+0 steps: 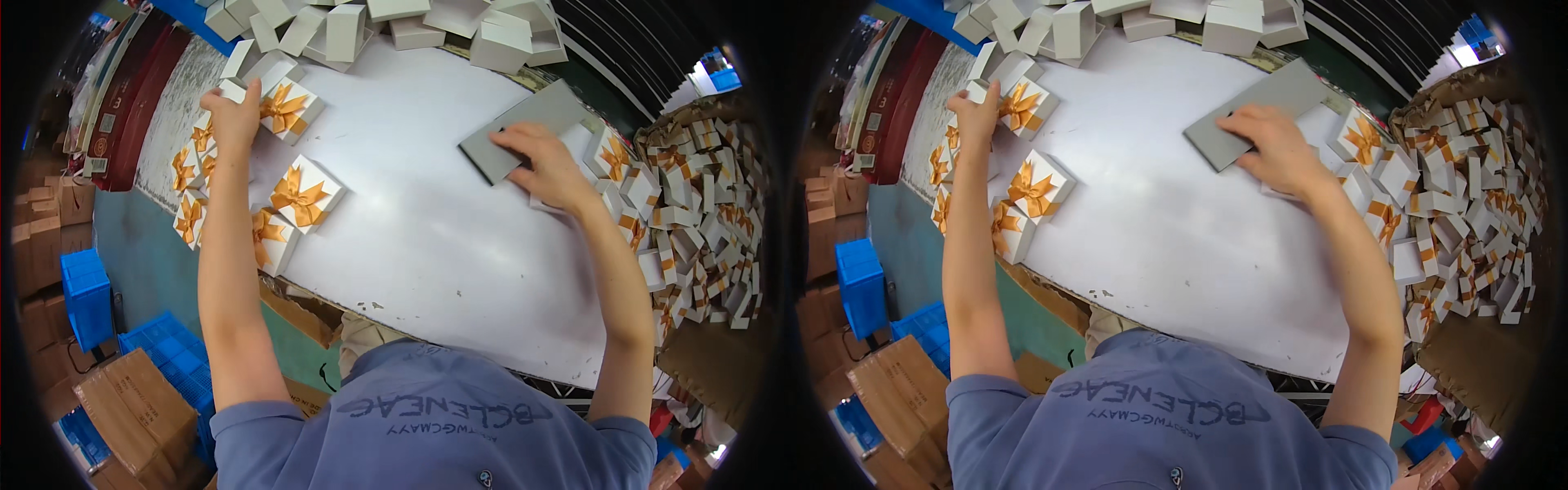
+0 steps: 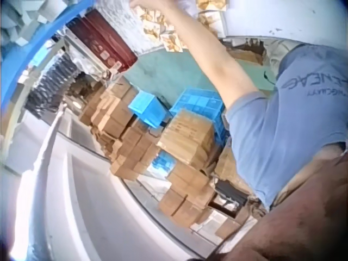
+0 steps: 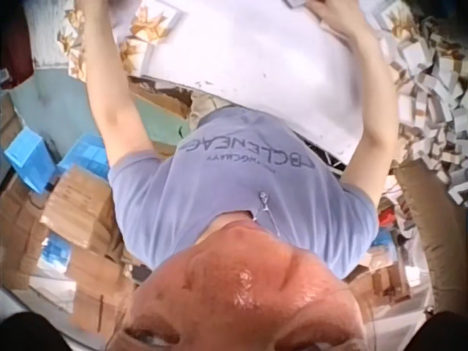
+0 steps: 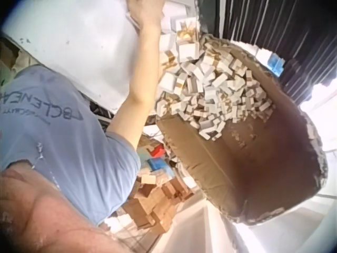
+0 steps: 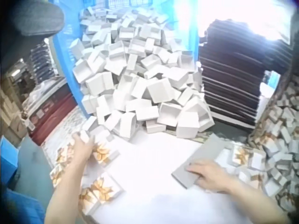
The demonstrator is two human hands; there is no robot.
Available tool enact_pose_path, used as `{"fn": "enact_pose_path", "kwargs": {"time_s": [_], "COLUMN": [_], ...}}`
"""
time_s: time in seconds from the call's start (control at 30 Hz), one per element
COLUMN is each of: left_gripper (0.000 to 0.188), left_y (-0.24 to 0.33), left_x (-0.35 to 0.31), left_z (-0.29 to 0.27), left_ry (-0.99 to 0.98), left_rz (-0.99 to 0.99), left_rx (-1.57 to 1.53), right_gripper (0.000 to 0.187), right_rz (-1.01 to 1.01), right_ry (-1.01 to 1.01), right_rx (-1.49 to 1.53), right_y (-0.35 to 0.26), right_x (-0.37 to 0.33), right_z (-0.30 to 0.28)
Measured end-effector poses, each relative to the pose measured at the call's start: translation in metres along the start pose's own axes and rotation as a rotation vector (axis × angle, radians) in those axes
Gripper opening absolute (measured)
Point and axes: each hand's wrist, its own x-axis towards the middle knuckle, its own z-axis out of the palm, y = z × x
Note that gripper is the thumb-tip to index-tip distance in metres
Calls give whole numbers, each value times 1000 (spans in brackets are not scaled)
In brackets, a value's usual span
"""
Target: Assembling small gift boxes by inserting foam pads and closing them with decorative bowed lids.
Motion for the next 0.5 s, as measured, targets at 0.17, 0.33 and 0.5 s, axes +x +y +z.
{"fn": "enact_pose_path", "kwargs": {"time_s": [0.17,0.33,0.5], "left_gripper": [72,59,40], "left_y": [32,61,47], "left_x": [-48,-118,-216], "left_z": [26,-2,-21], "left_ry": [-139,-172,-597], "left_rz": [201,784,1123], "left_rx": [-73,-38,107], "right_gripper": [49,36,36], "right_rz": [67,-59,-100], "right_ry": [-135,-145,115], "right_rx": [176,64,19], "right_y": [-21,-17,-16], "right_x": [-5,-19,-38], "right_z": [2,9,16]}}
